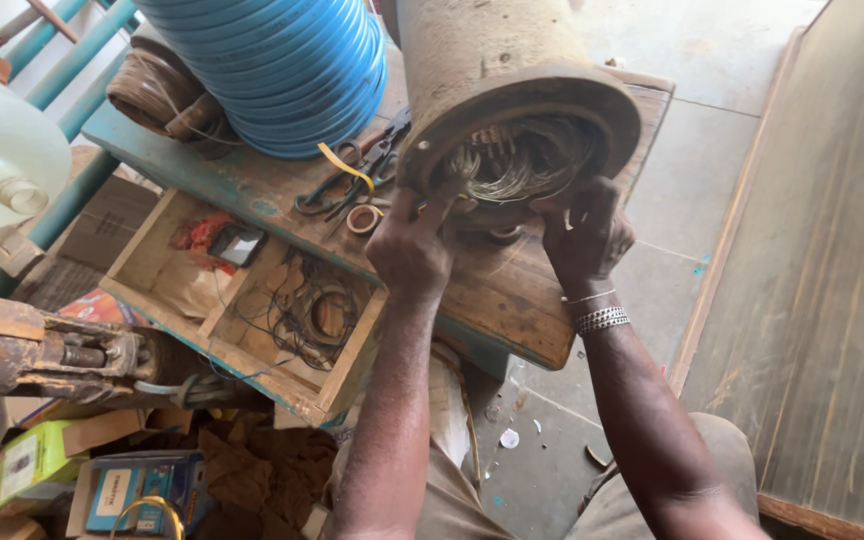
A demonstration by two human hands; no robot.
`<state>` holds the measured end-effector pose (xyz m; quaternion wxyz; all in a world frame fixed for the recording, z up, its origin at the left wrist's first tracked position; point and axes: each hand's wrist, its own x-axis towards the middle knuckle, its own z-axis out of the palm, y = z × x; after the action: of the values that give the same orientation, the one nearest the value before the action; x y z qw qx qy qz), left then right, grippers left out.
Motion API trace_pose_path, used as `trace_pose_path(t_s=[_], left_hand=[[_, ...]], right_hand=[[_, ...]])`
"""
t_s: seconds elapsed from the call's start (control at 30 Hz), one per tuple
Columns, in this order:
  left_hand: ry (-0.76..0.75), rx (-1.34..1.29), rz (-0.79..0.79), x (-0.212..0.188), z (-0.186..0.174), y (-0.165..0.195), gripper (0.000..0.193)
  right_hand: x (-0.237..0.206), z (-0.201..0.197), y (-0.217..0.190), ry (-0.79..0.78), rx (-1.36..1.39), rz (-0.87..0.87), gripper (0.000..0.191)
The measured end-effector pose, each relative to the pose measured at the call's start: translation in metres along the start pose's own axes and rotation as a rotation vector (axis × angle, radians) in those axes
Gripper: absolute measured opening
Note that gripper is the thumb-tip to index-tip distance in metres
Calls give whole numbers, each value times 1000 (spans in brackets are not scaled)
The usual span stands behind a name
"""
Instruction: The person works on an exposed motor stator, stripping wire insulation with a knife and wrapping connections with electrical tape. They handle multiple colored wires and use pliers and a utility knife to prepare and secure the connections.
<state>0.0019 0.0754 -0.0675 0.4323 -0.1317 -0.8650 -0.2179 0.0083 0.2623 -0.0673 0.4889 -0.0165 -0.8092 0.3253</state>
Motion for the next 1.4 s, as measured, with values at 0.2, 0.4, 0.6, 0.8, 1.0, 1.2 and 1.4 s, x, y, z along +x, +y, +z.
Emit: trace_pose_path(t_s=[0.2, 0.4, 0.6, 0.8, 1.0, 1.2, 1.4], left_hand=[[88, -171, -11, 2, -17, 15, 36], [-157, -468, -139, 1, -59, 10, 43], [-333, -487, -431, -24, -103, 14, 37], [-486, -512, -392, -49, -136, 3, 35], [-905, -926, -748, -63, -141, -13, 28], [-935, -1199, -749, -66, -147, -22, 23], [-1025, -1077, -674, -60, -142, -26, 26]], right_hand=[[5, -20, -12, -60, 34, 22, 47], [7, -39, -23, -111, 252, -93, 23], [2, -47, -24, -150, 288, -54, 3], [-12, -65, -35, -378, 360, 44, 5], [-26, -70, -53, -641, 26, -36, 28], [-29, -63, -52, -749, -94, 44, 34], [-27, -58, -39, -620, 272, 104, 20]])
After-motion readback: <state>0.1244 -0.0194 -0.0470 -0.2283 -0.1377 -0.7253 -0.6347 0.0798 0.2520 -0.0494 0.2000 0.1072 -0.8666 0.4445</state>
